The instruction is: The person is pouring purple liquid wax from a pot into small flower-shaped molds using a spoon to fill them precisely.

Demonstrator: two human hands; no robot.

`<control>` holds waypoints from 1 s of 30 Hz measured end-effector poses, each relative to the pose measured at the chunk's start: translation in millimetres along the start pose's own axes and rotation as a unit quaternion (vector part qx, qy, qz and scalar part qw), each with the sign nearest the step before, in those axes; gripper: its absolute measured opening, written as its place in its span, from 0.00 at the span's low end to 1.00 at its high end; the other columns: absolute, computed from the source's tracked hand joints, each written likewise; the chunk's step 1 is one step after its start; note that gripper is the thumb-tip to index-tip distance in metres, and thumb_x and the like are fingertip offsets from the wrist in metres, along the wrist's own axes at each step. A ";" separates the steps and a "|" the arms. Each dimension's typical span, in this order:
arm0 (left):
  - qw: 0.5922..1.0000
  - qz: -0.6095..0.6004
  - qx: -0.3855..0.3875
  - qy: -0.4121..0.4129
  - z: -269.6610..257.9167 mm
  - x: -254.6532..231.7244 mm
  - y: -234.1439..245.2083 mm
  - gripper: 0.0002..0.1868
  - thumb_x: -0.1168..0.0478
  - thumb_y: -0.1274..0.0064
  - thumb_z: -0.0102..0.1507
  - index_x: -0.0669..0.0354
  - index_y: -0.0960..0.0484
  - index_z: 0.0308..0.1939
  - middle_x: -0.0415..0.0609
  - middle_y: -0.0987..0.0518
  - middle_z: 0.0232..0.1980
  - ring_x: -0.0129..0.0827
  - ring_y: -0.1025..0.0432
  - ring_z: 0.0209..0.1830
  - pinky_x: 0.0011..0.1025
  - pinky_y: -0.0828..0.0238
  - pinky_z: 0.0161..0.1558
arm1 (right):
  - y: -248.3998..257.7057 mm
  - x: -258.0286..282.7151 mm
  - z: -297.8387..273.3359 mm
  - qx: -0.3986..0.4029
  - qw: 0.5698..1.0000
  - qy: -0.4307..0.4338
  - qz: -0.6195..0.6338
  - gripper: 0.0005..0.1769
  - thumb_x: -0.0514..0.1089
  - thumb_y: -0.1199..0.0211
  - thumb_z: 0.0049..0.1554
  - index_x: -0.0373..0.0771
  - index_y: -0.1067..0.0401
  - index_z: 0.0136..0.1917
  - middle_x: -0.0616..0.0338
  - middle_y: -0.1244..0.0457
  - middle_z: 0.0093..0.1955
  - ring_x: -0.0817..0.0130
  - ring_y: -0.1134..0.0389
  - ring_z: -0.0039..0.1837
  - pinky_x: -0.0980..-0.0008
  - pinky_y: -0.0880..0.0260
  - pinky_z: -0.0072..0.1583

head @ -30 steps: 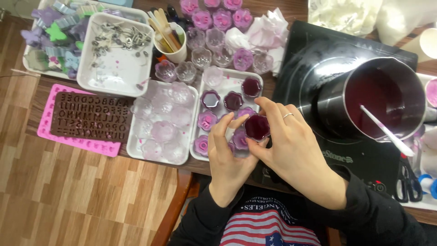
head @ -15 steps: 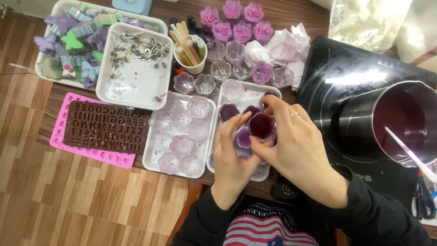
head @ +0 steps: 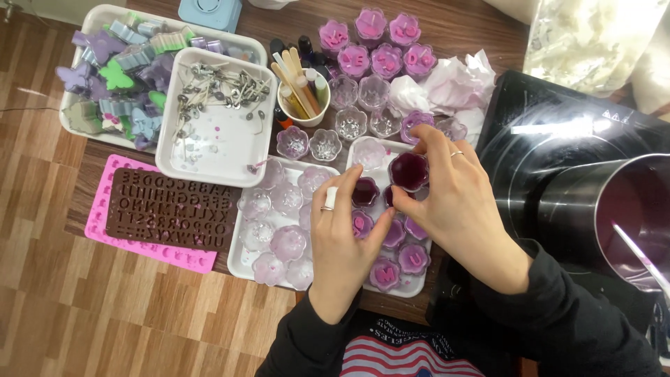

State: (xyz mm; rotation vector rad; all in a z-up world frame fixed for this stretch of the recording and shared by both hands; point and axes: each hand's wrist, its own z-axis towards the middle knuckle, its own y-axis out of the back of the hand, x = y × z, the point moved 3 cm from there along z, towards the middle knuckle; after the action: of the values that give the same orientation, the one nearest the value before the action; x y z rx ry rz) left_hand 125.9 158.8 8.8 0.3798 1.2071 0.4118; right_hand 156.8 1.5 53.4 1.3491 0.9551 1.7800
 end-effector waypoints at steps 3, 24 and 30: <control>1.000 0.002 0.023 0.018 4.2 3.8 -3.9 0.37 0.63 0.33 0.55 0.66 0.30 0.67 0.58 0.22 0.63 0.53 0.31 0.63 0.45 0.34 0.65 | -7.3 -7.2 5.7 0.001 1.000 0.004 0.007 0.40 0.41 0.25 0.45 0.31 0.38 0.67 0.46 0.33 0.52 0.48 0.34 0.53 0.55 0.32 0.55; 0.996 0.074 0.045 0.026 10.2 15.0 -9.1 0.28 0.63 0.40 0.62 0.64 0.27 0.66 0.53 0.21 0.62 0.48 0.31 0.61 0.43 0.36 0.61 | -42.7 -36.3 18.1 0.037 0.999 -0.022 -0.027 0.37 0.42 0.25 0.45 0.31 0.36 0.64 0.46 0.31 0.52 0.47 0.33 0.54 0.52 0.36 0.58; 0.996 0.073 0.041 0.024 9.1 13.6 -3.6 0.28 0.62 0.39 0.63 0.64 0.27 0.65 0.54 0.21 0.63 0.48 0.31 0.61 0.43 0.36 0.60 | -48.8 -41.0 16.6 0.026 0.999 -0.012 -0.037 0.35 0.44 0.26 0.47 0.32 0.37 0.64 0.48 0.32 0.51 0.51 0.31 0.56 0.52 0.40 0.62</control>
State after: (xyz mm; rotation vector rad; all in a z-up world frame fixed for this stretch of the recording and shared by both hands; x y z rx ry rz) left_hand 139.0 161.9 -1.2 0.5334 1.2502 0.5021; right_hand 186.5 -7.8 -4.6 1.3472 1.0315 1.6913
